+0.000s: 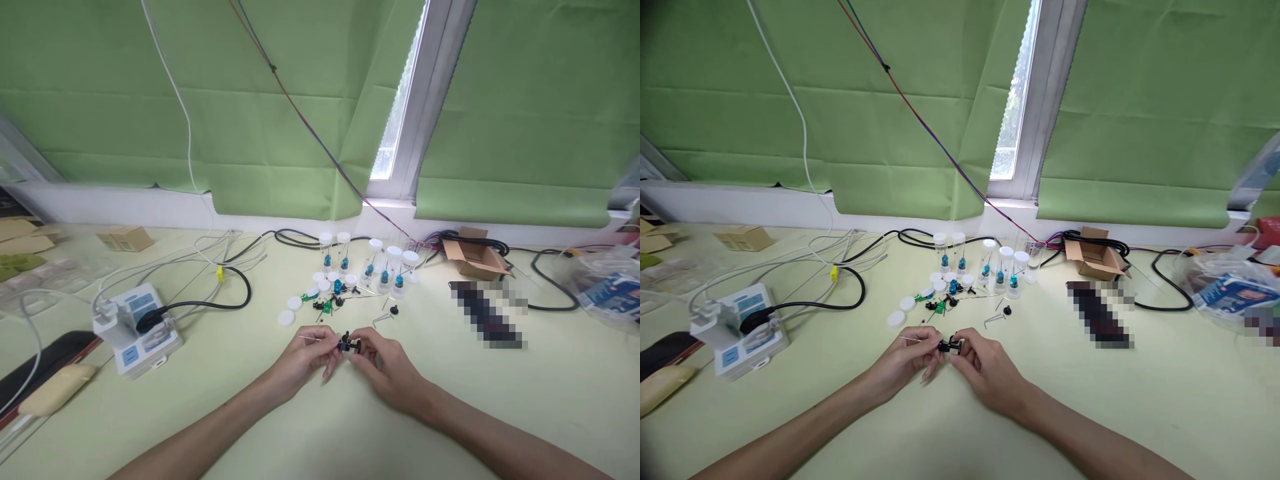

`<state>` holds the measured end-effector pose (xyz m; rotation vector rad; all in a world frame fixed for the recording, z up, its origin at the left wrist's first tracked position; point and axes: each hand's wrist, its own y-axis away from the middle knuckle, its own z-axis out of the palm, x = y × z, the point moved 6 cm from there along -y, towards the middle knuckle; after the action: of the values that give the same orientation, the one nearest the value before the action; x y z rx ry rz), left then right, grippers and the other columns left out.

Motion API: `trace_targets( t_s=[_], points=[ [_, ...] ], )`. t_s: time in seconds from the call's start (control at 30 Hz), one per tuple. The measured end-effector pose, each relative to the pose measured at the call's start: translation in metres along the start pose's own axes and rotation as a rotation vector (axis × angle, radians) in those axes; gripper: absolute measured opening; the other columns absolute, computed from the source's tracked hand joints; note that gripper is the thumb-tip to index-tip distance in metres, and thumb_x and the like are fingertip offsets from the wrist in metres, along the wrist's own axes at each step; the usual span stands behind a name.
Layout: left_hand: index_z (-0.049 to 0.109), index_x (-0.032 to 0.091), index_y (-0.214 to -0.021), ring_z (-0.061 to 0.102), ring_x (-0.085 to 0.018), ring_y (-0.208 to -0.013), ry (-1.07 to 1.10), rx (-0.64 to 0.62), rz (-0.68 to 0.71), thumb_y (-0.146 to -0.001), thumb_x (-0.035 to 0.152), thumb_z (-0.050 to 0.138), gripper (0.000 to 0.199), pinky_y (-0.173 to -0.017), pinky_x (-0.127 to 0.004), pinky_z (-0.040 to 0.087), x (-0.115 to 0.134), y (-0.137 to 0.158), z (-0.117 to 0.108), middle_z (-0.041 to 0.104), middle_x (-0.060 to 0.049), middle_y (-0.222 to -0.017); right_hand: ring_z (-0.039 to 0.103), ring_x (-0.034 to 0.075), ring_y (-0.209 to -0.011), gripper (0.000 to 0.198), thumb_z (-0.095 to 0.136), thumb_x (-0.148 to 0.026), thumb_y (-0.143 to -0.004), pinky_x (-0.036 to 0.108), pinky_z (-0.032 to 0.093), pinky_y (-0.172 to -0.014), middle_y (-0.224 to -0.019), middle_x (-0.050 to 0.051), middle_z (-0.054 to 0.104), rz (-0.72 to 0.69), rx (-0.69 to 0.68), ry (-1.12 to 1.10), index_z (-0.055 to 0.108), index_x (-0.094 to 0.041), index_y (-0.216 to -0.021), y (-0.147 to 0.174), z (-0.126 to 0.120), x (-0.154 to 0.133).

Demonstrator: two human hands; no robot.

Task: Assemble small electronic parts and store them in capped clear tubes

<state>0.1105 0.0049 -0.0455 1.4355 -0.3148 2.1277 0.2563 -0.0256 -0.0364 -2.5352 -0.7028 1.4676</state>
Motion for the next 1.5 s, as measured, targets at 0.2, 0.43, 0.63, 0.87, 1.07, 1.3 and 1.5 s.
trace_targets(
  t_s=[0.2, 0.43, 0.63, 0.87, 1.07, 1.3, 1.5],
  points=[
    [0.064, 0.011, -0.068, 0.053, -0.01, -0.046, -0.008, 0.006, -0.006, -0.084, 0.033, 0.071, 0.028, -0.044, -0.023, 0.039, -0.0002, 0.0002, 0.0002, 0.064, -0.005, -0.066, 0.057, 0.015, -0.066, 0.012, 0.054, -0.025, -0.094, 0.025, 0.047, -0.063, -0.075, 0.001, 0.063, -0.056, 0.051, 0.013, 0.059, -0.02, -0.104, -0.0004, -0.0024, 0.0001],
    [0.065, 0.012, -0.069, 0.052, -0.01, -0.047, -0.023, 0.008, -0.025, -0.083, 0.035, 0.072, 0.028, -0.044, -0.023, 0.039, -0.0008, 0.0004, -0.0001, 0.064, -0.005, -0.065, 0.056, 0.015, -0.063, 0.011, 0.052, -0.026, -0.095, 0.025, 0.045, -0.062, -0.072, 0.001, 0.063, -0.04, 0.031, 0.047, 0.061, -0.019, -0.093, -0.0006, -0.0025, -0.0037],
    [0.065, 0.011, -0.068, 0.052, -0.01, -0.048, -0.046, 0.0, -0.02, -0.084, 0.034, 0.071, 0.028, -0.045, -0.023, 0.039, -0.0002, 0.0009, 0.0009, 0.063, -0.005, -0.065, 0.052, 0.014, -0.06, 0.02, 0.046, -0.024, -0.097, 0.024, 0.04, -0.06, -0.068, -0.001, 0.06, -0.029, -0.017, 0.067, 0.057, -0.02, -0.082, -0.0026, -0.0022, -0.0067],
    [0.065, 0.011, -0.068, 0.053, -0.01, -0.048, -0.054, 0.009, -0.023, -0.083, 0.034, 0.072, 0.029, -0.045, -0.023, 0.039, -0.0006, 0.0006, 0.0, 0.064, -0.006, -0.066, 0.055, 0.013, -0.061, 0.029, 0.043, -0.023, -0.099, 0.024, 0.042, -0.063, -0.068, -0.001, 0.062, -0.016, -0.035, 0.04, 0.058, -0.019, -0.075, -0.0043, -0.0016, -0.0082],
    [0.064, 0.012, -0.068, 0.053, -0.01, -0.046, -0.007, 0.017, -0.005, -0.083, 0.034, 0.072, 0.028, -0.044, -0.023, 0.039, -0.0016, -0.0004, -0.0013, 0.063, -0.004, -0.066, 0.053, 0.014, -0.061, 0.02, 0.052, -0.026, -0.096, 0.023, 0.043, -0.06, -0.069, -0.002, 0.06, 0.008, -0.025, -0.011, 0.059, -0.019, -0.114, -0.0017, 0.0001, -0.0027],
    [0.064, 0.012, -0.068, 0.053, -0.01, -0.046, -0.019, 0.01, -0.004, -0.084, 0.033, 0.071, 0.027, -0.044, -0.023, 0.039, -0.0006, -0.0008, -0.0008, 0.064, -0.005, -0.066, 0.054, 0.014, -0.062, 0.016, 0.053, -0.023, -0.095, 0.024, 0.043, -0.062, -0.071, -0.001, 0.061, -0.007, -0.017, -0.001, 0.062, -0.019, -0.107, -0.0023, 0.0011, -0.0011],
    [0.064, 0.011, -0.069, 0.053, -0.01, -0.047, -0.016, 0.006, -0.01, -0.085, 0.032, 0.07, 0.027, -0.044, -0.023, 0.04, -0.0012, 0.0, -0.0013, 0.064, -0.005, -0.066, 0.054, 0.014, -0.062, 0.011, 0.052, -0.022, -0.096, 0.024, 0.041, -0.063, -0.07, -0.001, 0.06, 0.005, -0.039, 0.013, 0.062, -0.019, -0.098, -0.0015, 0.0017, -0.0032]
  ],
)
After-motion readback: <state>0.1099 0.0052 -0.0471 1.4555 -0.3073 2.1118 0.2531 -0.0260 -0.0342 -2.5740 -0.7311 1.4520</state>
